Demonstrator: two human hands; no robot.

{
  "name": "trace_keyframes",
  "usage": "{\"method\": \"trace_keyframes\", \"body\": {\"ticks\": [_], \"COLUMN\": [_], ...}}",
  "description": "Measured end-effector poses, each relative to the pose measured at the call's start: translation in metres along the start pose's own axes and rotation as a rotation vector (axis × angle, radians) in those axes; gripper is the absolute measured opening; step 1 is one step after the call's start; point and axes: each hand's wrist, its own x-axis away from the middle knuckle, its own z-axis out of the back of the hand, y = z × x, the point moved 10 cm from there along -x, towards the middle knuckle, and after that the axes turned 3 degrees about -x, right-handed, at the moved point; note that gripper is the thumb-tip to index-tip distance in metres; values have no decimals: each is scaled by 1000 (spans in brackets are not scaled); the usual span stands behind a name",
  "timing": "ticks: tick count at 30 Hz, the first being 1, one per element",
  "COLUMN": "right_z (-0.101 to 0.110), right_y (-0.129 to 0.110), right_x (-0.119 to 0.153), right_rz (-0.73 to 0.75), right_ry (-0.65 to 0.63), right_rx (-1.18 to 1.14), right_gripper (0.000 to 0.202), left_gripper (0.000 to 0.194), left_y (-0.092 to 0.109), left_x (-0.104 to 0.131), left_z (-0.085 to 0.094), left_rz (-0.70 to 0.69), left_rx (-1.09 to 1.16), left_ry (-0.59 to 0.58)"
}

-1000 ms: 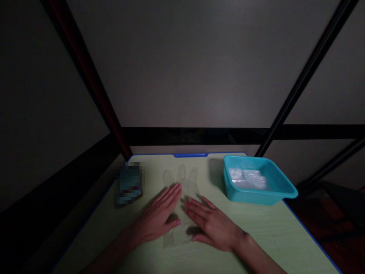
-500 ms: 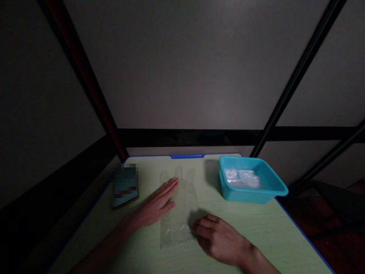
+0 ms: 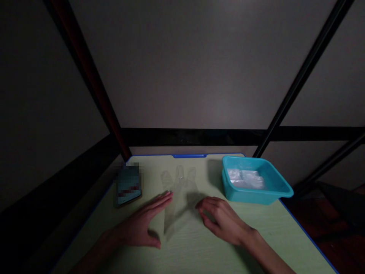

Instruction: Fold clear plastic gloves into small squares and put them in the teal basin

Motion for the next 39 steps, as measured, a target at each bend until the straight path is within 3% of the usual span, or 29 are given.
{"method": "trace_keyframes", "body": {"ticks": [4, 8, 12, 14, 17, 21, 30, 39], "right_z": [9, 10, 0, -9, -21, -30, -43, -40], "right_y": [4, 3, 0, 2, 15, 32, 30, 35], "right_x": [-3, -1, 11, 19, 26, 19, -1, -7], "right_rz": [-43, -35, 61, 126, 158, 149, 276, 217], "right_ry": [66, 93, 37, -5, -40, -26, -104, -109], "right_rx": [-104, -104, -4, 80, 202, 288, 367, 139], "right_gripper": [11, 13, 14, 25, 42, 41, 39, 36], "left_gripper": [93, 71, 50, 44, 42, 39, 36, 35], "left_y": [7, 13, 18, 20, 23, 30, 37, 24], "left_x": [-4, -11, -15, -15, -13, -11, -8, -12], "left_z": [-1, -4, -5, -4, -2, -1, 4, 2], "left_rz": [-16, -32, -45, -60, -87, -138, -144, -51], "left_rx": [-110, -210, -252, -254, -252, -237, -143, 218], "left_ry": [58, 106, 126, 124, 114, 97, 34, -45]}}
